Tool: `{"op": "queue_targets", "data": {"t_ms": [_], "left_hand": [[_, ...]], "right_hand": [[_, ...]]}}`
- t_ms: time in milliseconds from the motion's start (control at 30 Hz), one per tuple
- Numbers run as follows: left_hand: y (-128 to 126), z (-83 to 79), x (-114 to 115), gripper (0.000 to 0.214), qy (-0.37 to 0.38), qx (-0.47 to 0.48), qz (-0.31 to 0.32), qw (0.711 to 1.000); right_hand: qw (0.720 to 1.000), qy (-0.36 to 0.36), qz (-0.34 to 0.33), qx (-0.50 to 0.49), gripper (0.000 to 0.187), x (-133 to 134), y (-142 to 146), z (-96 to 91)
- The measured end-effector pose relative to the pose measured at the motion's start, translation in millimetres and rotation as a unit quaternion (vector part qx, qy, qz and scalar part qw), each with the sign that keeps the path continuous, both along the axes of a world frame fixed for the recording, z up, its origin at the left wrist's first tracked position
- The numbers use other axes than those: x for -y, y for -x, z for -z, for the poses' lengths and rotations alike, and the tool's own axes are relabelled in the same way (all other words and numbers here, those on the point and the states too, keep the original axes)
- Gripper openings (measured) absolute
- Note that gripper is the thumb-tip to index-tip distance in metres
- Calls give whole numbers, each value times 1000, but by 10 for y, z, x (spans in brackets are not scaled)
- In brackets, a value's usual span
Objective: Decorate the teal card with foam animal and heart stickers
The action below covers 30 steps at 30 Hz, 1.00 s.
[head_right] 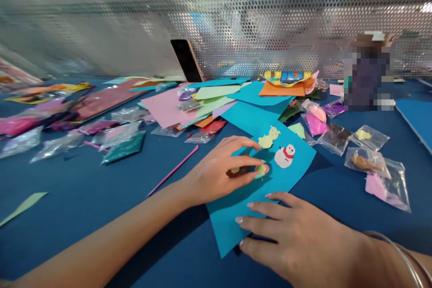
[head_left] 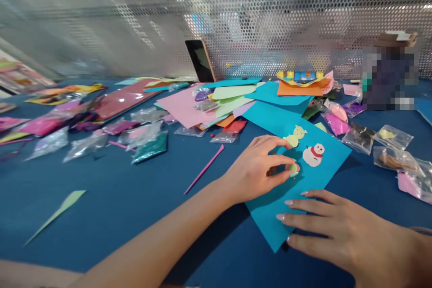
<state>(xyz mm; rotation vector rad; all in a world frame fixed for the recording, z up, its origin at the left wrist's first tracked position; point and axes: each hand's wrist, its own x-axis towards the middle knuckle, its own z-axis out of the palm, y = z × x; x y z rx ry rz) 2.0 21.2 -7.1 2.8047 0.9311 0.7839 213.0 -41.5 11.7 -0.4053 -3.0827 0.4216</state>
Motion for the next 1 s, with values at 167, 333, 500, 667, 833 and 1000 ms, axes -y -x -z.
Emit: {"op": "queue_targets", "data": {"t_ms": [167, 333, 500, 667, 833, 1000], "left_hand": [[-7, 13, -21, 19, -5, -2, -12, 1000], [-4, 20, -37, 18, -5, -2, -10, 1000], [-17, 27, -31, 17, 1, -5, -9, 1000], [-17, 36, -30, 17, -9, 4, -3, 1000], [-8, 23, -29, 19, -21, 18, -5, 1000], [-11, 4, -19, 21, -6, 13, 2, 1000]], "right_hand": [[999, -6, 7, -33, 37, 1, 3, -20], [1000, 3, 12, -22, 36, -3, 4, -68], [1000, -3, 10, -6, 37, 2, 10, -71], [1000, -10, 8, -12, 38, 12, -3, -33], [994, -16, 23, -105, 39, 31, -44, 92], [943, -60, 198, -259, 23, -30, -74, 166]]}}
